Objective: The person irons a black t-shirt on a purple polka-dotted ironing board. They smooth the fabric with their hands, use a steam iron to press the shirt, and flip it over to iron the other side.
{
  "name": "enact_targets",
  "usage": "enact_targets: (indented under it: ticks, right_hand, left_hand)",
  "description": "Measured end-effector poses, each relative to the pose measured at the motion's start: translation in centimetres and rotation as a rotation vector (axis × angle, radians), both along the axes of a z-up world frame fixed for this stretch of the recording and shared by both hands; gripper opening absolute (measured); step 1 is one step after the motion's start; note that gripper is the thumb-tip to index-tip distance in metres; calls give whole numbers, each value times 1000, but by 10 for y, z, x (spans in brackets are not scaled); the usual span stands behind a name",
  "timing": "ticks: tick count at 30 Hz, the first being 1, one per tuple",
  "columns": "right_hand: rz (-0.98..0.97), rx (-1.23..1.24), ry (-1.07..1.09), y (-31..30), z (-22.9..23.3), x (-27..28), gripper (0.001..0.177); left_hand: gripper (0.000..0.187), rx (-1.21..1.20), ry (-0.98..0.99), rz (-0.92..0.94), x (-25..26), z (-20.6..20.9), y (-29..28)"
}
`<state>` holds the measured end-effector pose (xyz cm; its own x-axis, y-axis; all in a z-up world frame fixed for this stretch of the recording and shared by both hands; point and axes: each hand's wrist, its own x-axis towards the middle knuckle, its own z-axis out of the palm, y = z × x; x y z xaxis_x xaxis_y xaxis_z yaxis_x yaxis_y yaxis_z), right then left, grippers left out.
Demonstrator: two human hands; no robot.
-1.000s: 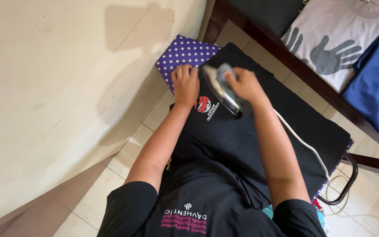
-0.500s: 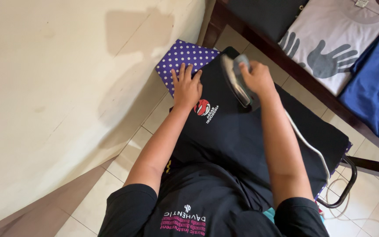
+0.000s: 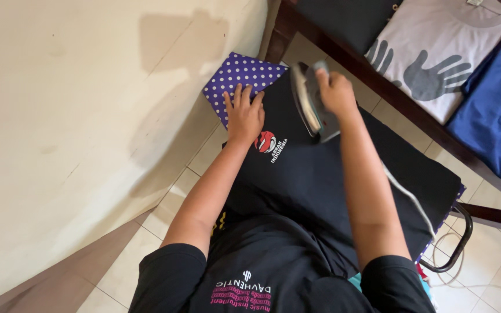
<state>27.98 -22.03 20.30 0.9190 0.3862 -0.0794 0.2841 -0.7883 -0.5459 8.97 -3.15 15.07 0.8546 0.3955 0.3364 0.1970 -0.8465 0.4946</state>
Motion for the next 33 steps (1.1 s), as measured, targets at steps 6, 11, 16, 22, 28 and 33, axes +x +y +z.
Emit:
enact_targets:
  ticks: [6, 11, 16, 22, 28, 33]
  right_hand:
    - [195, -30, 130, 3, 23, -18, 52]
    - [5, 25, 175, 14, 31, -30, 52]
    - [341, -69, 248, 8, 34, -37, 42]
    - [273, 87, 47, 14, 44, -51, 37]
    - [310, 33, 125, 23, 52, -59, 38]
    - [316, -84, 79, 23, 56, -57, 37]
  left_hand:
    - [35, 4, -15, -1, 0, -5, 0]
    - [34, -1, -4, 9, 1, -9, -1]
    - [44, 18, 41, -1, 1, -10, 2]
    - [52, -2, 46, 18, 2, -18, 1]
    - [68, -34, 68, 29, 3, -13, 1]
    - [70, 87, 155, -66, 2, -3, -1]
